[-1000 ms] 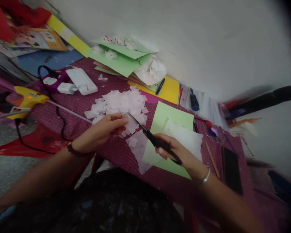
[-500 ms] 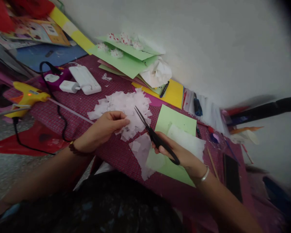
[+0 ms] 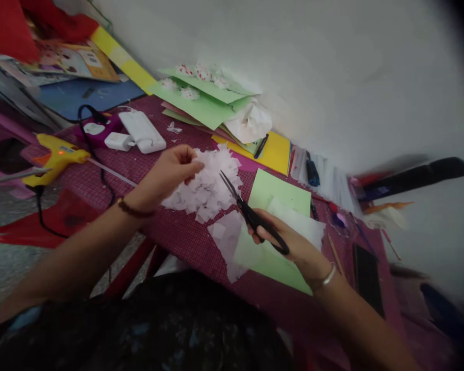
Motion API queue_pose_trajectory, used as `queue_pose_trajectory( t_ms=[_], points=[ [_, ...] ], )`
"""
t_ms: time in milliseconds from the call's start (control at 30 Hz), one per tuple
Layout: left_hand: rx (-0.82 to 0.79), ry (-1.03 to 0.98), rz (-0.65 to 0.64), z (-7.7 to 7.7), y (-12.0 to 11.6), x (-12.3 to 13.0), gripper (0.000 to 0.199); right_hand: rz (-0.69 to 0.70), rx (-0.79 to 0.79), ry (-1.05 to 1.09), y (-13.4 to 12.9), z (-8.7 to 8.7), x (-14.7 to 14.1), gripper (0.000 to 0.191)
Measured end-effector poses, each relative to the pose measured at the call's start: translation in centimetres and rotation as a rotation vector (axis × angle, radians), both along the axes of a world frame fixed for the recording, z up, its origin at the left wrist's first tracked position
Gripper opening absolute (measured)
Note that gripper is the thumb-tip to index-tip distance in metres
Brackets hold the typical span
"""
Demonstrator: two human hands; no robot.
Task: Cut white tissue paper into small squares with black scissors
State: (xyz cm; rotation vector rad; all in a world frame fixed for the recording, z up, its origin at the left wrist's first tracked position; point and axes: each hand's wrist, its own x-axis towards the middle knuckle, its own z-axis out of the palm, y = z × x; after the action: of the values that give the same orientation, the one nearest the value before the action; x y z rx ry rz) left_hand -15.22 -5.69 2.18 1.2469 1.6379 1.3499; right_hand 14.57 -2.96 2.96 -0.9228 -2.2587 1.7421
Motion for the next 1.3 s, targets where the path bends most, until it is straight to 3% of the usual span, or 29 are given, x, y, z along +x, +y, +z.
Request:
queue_pose_trajectory(
  t_ms=[100,167,267,433,533,600,667,767,833,967,1033,1133,1200,1300],
  points=[
    [0.128,0.57,0.126,1.1,1.8,-2.0,0.016,-0.083,0.233,-0.107,-0.4,-0.4,0.7,0.054],
    [0.198,0.699,0.187,1.7,1.6,-2.1,0.013,-0.135,0.469,-0.192,-0.9,-0.8,1.5,0.056],
    [0.22,0.596,0.159,2.1,0.1,-0.5,0.01,-0.151,0.741,-0.279,-1.9,-1.3,2.9,0.058],
    [0.016,0.381,-0.287,1.4,-0.8,4.1,0.027,-0.102,0.848,-0.319,-3.0,-1.4,4.0,0.059],
    [-0.119,0.321,-0.471,1.2,-0.1,6.5,0.036,-0.081,0.861,-0.304,-3.2,-1.2,4.2,0.06],
    [-0.168,0.242,-0.501,1.4,0.3,7.5,0.033,-0.086,0.844,-0.276,-3.2,-1.1,4.5,0.06],
    [-0.098,0.149,-0.422,1.9,0.7,7.7,0.027,-0.114,0.809,-0.244,-3.1,-1.1,5.1,0.06],
    [0.142,0.13,-0.189,2.6,1.3,6.4,0.024,-0.198,0.758,-0.22,-2.6,-1.5,6.5,0.059],
    [0.155,0.298,-0.102,2.9,1.4,4.6,0.025,-0.27,0.715,-0.213,-2.3,-2.0,7.6,0.058],
    [0.066,1.015,0.047,2.4,-0.8,2.3,0.039,-0.364,0.597,-0.146,-2.0,-3.2,9.1,0.059],
    [0.056,1.119,-0.041,1.6,-3.1,2.9,0.037,-0.384,0.568,-0.118,-2.1,-3.6,9.3,0.058],
    [0.079,0.943,-0.335,-0.2,-6.3,5.4,0.022,-0.406,0.543,-0.097,-2.2,-3.7,9.3,0.059],
    [0.025,0.904,-0.508,-1.6,-7.5,7.2,0.025,-0.4,0.514,-0.087,-2.3,-3.5,9.3,0.058],
    [-0.007,0.955,-0.569,-3.5,-7.6,8.7,0.027,-0.246,0.48,-0.106,-2.6,-2.8,9.5,0.055]
  ],
)
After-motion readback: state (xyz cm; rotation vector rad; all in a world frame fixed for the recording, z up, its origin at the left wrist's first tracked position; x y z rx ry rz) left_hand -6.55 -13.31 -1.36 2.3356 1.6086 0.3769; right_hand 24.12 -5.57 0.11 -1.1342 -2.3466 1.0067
